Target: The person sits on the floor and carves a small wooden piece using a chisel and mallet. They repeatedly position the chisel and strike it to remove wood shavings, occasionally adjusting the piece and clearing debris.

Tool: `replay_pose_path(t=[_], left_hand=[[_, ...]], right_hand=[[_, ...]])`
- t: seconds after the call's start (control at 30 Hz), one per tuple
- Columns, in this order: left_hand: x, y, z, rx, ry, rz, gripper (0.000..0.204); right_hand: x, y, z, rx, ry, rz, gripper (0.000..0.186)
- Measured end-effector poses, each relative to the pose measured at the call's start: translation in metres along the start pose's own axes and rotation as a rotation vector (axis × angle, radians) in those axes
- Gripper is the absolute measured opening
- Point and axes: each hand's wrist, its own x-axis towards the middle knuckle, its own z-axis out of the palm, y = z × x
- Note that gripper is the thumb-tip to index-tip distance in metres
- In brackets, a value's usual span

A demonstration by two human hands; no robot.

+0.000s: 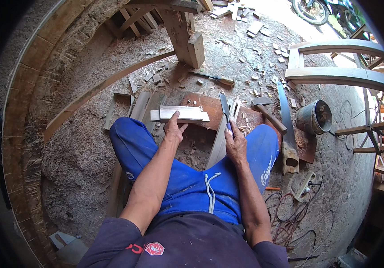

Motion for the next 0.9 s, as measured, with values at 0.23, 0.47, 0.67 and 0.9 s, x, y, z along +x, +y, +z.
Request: replay_pose_path(t=[0.23, 0.47, 0.67, 0.9], left_hand=[[0.008, -0.055, -0.029, 0.19, 0.1, -0.502, 0.063], [-0.032, -0.034, 0.004, 1.588, 0.044, 0.48, 0.101], [-0.024, -0.059, -0.012, 1.809, -0.016, 0.578, 0.128], [-0.021, -0.036, -0.009, 1.629, -0.314, 0.506, 0.111]], right_hand=[[0.0, 0.0, 0.005, -0.011, -0.018, -0.006, 0.045], [0.001, 0.0, 0.014, -0.119, -0.138, 0.074, 0.045], [0.041, 0.004, 0.055, -0.161, -0.131, 0.027, 0.053], [0.073, -0.005, 0.038, -0.426, -0.387, 0.046, 0.033]])
